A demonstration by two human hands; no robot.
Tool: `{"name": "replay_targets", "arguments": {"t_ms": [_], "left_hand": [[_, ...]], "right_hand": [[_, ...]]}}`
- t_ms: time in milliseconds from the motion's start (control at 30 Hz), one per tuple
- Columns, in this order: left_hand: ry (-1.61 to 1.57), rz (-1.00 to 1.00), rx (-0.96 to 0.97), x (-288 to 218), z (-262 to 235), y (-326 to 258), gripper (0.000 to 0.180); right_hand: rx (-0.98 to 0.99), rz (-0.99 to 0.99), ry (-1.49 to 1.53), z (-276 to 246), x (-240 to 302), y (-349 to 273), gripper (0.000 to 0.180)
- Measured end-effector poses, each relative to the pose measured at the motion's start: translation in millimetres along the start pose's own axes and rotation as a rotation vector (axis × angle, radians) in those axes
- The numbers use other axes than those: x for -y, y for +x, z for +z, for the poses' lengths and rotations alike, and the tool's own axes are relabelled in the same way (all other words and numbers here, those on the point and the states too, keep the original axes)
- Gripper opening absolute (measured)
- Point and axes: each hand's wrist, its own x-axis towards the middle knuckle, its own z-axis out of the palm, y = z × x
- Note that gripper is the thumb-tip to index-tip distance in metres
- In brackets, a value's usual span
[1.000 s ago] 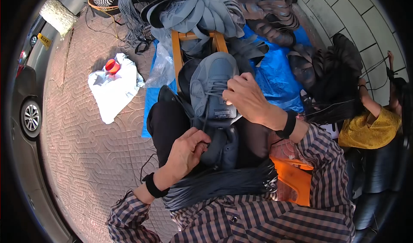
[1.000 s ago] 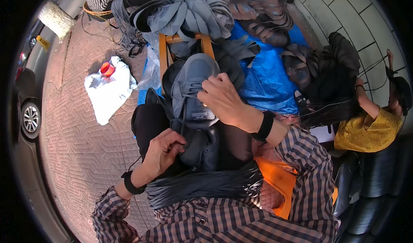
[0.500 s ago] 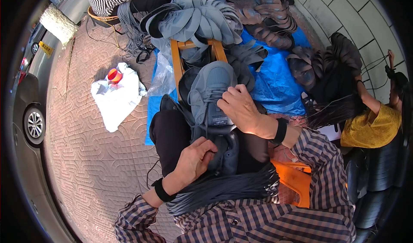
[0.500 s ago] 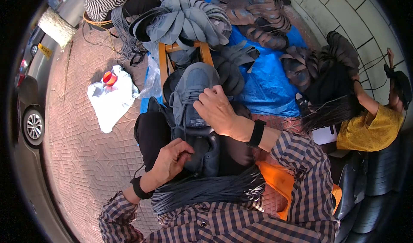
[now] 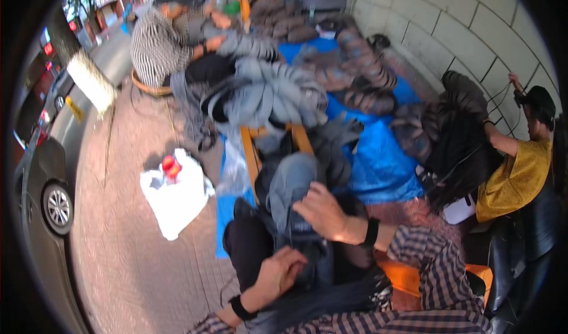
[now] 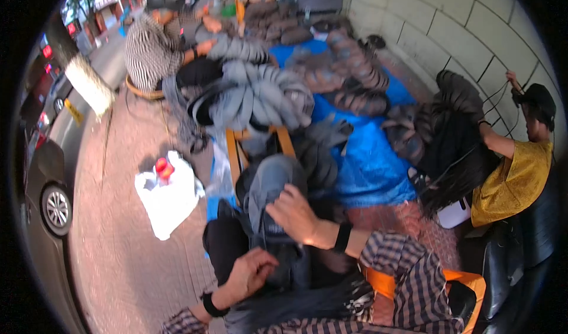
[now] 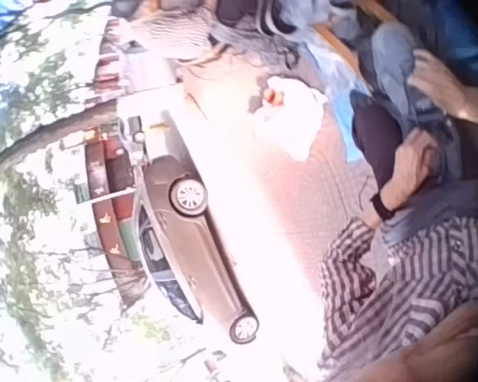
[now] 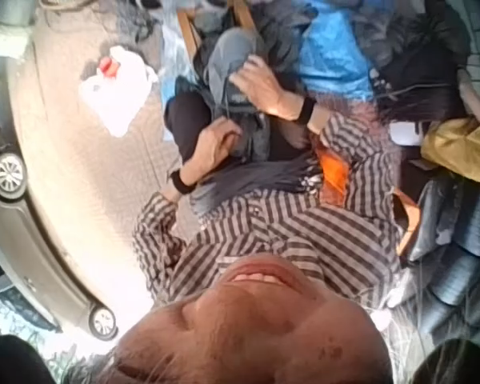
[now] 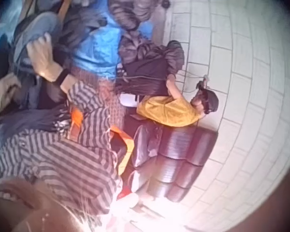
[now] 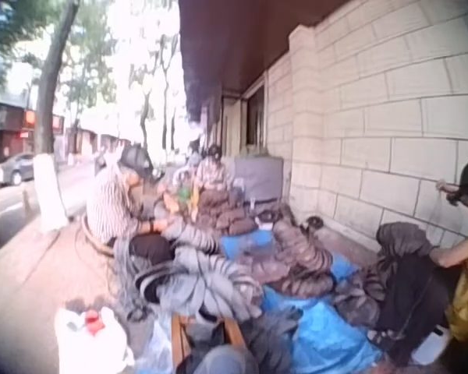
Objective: The person is lacing a grey sneaker-style shoe while sitting outdoors.
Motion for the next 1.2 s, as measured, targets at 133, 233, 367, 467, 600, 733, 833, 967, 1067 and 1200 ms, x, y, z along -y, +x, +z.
{"name": "replay_targets", "arguments": {"t_ms": [133,233,367,467,600,733,833,967,1067,1200], "left_hand": [[-0.026,-0.066,0.030,-10,-8,-8,0.020],[0.010,-0.089,0.021,-13,-11,-7,0.018],[0.060,0.078,-0.106,-7,-5,-11,0.017],[-0.297,-0.018,-0.183,-2,-9,0,0.011],[-0.540,-0.199,-0.411,9,-30,28,0.006],[0.029,-0.086,-0.374,14,-27,68,0.008],[0.361,0.019,-0.280,8,-20,86,0.006],[0.796,0.222,-0.135,8,-15,100,0.008],[0.750,0.203,-0.130,12,-6,101,0.008],[0.705,0.135,-0.159,19,5,96,0.016]], "right_hand": [[0.216,0.019,-0.081,-13,21,-1,0.024],[0.259,0.065,-0.041,-14,21,-1,0.019],[0.208,-0.004,-0.112,-17,25,8,0.011],[-0.001,0.170,0.195,5,5,4,0.012],[0.055,0.209,0.792,-30,57,15,0.016],[0.199,-0.292,0.602,-25,84,-17,0.019],[0.215,-0.209,0.688,-18,74,-20,0.021],[0.182,-0.174,0.661,-18,75,-30,0.021],[0.154,-0.168,0.675,-17,73,-36,0.020],[0.134,-0.137,0.552,-26,67,-40,0.017]]}}
